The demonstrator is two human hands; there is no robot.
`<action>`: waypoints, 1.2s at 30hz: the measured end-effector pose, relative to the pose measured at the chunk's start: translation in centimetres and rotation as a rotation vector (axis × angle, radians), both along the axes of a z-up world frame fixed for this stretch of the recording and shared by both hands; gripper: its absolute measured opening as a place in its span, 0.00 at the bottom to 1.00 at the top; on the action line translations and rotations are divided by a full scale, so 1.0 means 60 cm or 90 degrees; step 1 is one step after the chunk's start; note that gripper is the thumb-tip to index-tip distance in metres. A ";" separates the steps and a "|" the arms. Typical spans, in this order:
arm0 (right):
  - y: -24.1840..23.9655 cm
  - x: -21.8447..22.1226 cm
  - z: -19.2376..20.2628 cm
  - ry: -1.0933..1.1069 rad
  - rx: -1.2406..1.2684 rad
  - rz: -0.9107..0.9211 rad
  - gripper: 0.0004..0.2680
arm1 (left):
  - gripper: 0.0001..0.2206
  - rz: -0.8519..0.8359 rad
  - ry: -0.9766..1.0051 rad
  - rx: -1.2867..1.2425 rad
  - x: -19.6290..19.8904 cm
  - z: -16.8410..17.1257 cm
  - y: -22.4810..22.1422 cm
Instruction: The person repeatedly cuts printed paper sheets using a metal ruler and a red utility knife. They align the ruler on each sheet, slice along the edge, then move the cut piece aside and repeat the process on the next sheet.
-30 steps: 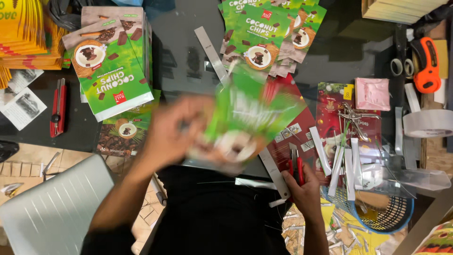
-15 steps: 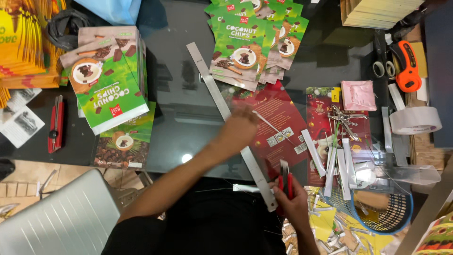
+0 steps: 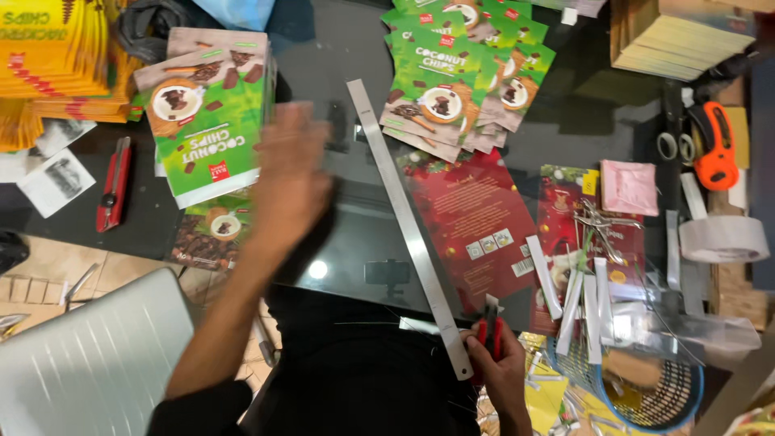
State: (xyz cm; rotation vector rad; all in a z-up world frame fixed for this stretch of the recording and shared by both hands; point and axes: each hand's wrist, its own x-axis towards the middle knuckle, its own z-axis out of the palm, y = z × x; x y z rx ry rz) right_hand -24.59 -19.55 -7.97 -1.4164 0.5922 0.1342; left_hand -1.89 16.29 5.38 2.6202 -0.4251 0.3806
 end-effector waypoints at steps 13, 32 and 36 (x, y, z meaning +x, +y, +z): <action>0.003 0.034 0.017 -0.039 -0.054 0.034 0.12 | 0.09 0.008 0.106 -0.237 -0.144 -0.085 -0.035; 0.080 0.045 0.061 0.092 -0.096 0.034 0.14 | 0.32 -0.095 -0.049 0.261 -0.078 -0.141 -0.117; 0.078 0.048 0.056 0.071 -0.126 0.053 0.15 | 0.35 -0.204 0.050 0.159 -0.067 -0.158 -0.107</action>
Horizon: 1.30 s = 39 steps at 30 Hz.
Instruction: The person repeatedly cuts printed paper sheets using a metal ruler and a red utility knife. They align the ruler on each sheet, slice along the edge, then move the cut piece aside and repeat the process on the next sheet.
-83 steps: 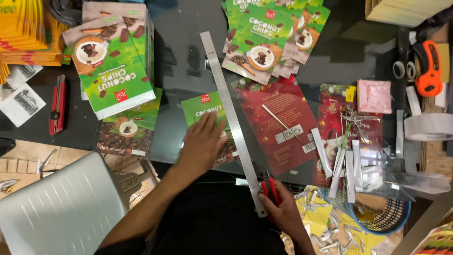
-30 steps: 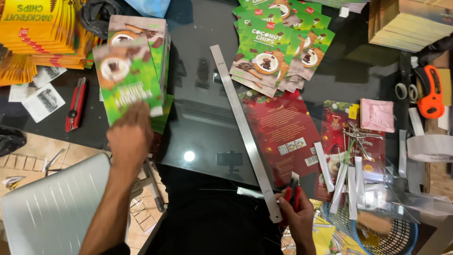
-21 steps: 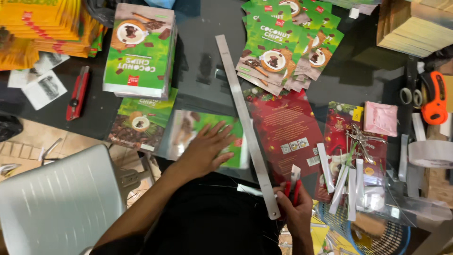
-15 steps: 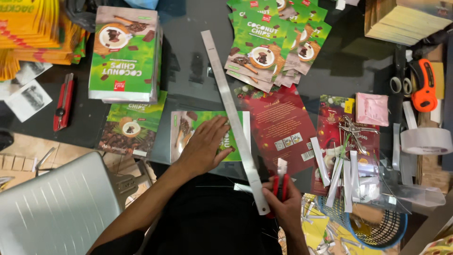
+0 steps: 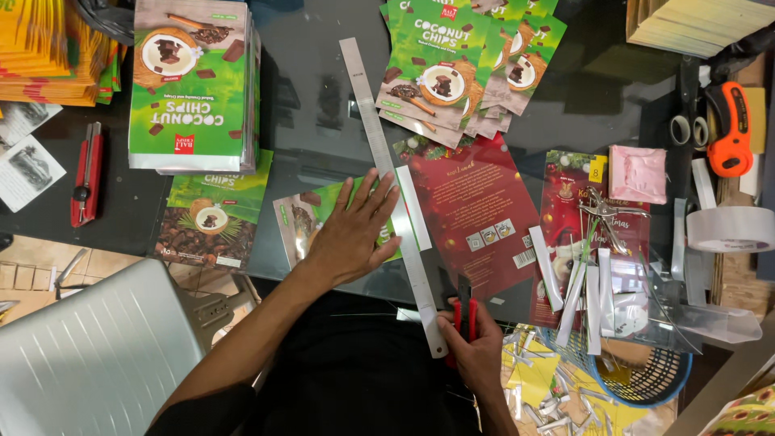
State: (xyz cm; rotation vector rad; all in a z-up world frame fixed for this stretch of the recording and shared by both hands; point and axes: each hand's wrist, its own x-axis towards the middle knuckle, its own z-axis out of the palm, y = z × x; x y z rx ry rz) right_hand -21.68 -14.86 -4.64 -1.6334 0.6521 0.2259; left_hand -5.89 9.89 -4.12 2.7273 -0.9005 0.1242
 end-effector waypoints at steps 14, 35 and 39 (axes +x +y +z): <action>0.006 0.009 -0.004 0.042 0.053 0.040 0.17 | 0.46 0.002 0.025 0.017 0.010 0.011 0.015; -0.001 0.061 0.086 0.076 -0.217 0.214 0.10 | 0.45 0.003 0.030 -0.002 0.009 0.020 0.017; 0.024 0.133 0.107 -0.205 -0.373 0.282 0.19 | 0.44 0.018 -0.016 -0.107 0.007 0.009 0.010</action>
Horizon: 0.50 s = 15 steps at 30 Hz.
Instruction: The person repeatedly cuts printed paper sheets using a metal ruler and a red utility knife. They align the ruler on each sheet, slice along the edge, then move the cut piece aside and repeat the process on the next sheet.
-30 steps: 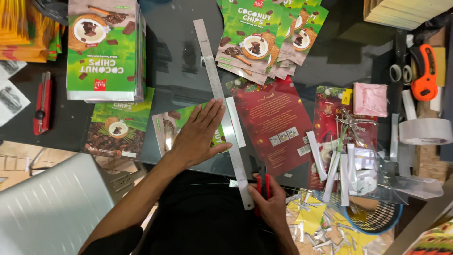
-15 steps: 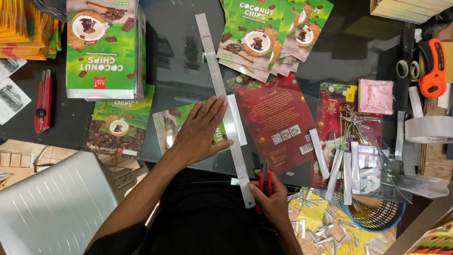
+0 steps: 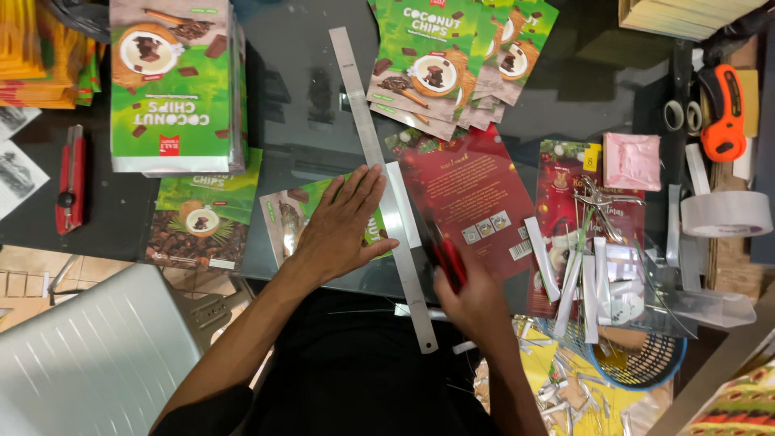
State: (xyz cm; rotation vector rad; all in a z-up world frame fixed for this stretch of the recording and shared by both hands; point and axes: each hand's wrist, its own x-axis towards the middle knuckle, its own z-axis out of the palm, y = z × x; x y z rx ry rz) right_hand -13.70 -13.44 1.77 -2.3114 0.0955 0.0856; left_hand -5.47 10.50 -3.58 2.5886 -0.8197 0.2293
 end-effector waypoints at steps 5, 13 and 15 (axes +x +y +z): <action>0.059 0.105 0.013 -0.129 0.023 0.169 0.25 | 0.44 0.000 0.006 0.003 0.002 -0.001 0.000; 0.092 0.134 -0.039 -0.126 -0.139 0.213 0.23 | 0.44 -0.002 0.069 0.005 0.004 -0.008 -0.001; 0.092 0.135 -0.072 -0.139 -0.331 0.220 0.22 | 0.44 0.001 0.079 0.015 0.004 -0.007 0.000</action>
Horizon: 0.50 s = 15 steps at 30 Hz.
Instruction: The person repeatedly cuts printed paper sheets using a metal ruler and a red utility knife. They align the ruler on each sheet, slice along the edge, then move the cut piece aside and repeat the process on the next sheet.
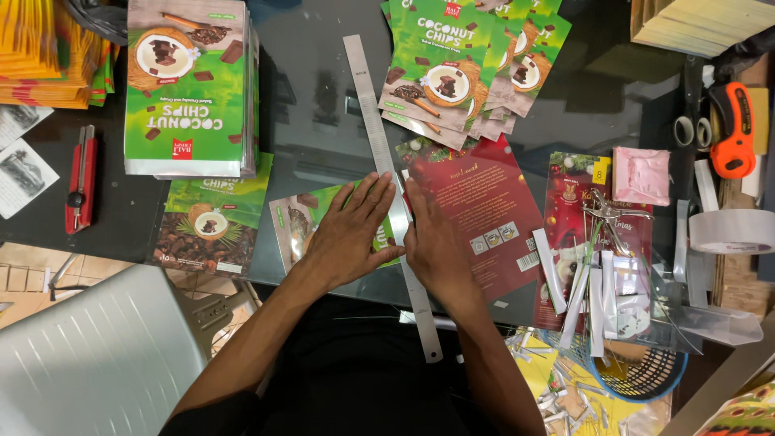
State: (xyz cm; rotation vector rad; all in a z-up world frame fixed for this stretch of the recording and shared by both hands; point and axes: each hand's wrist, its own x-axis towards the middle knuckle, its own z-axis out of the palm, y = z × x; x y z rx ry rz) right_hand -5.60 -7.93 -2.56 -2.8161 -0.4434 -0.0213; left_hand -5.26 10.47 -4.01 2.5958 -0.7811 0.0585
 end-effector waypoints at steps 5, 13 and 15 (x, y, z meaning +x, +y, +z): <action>-0.012 -0.007 -0.044 -0.036 0.020 0.050 0.23 | 0.45 -0.003 0.066 0.053 0.007 0.019 -0.006; -0.062 -0.187 -0.029 0.021 -0.213 0.017 0.32 | 0.50 0.007 0.074 0.240 0.023 0.000 -0.060; -0.088 -0.279 0.006 0.470 0.025 -0.145 0.27 | 0.45 0.032 -0.059 0.349 0.026 -0.028 -0.069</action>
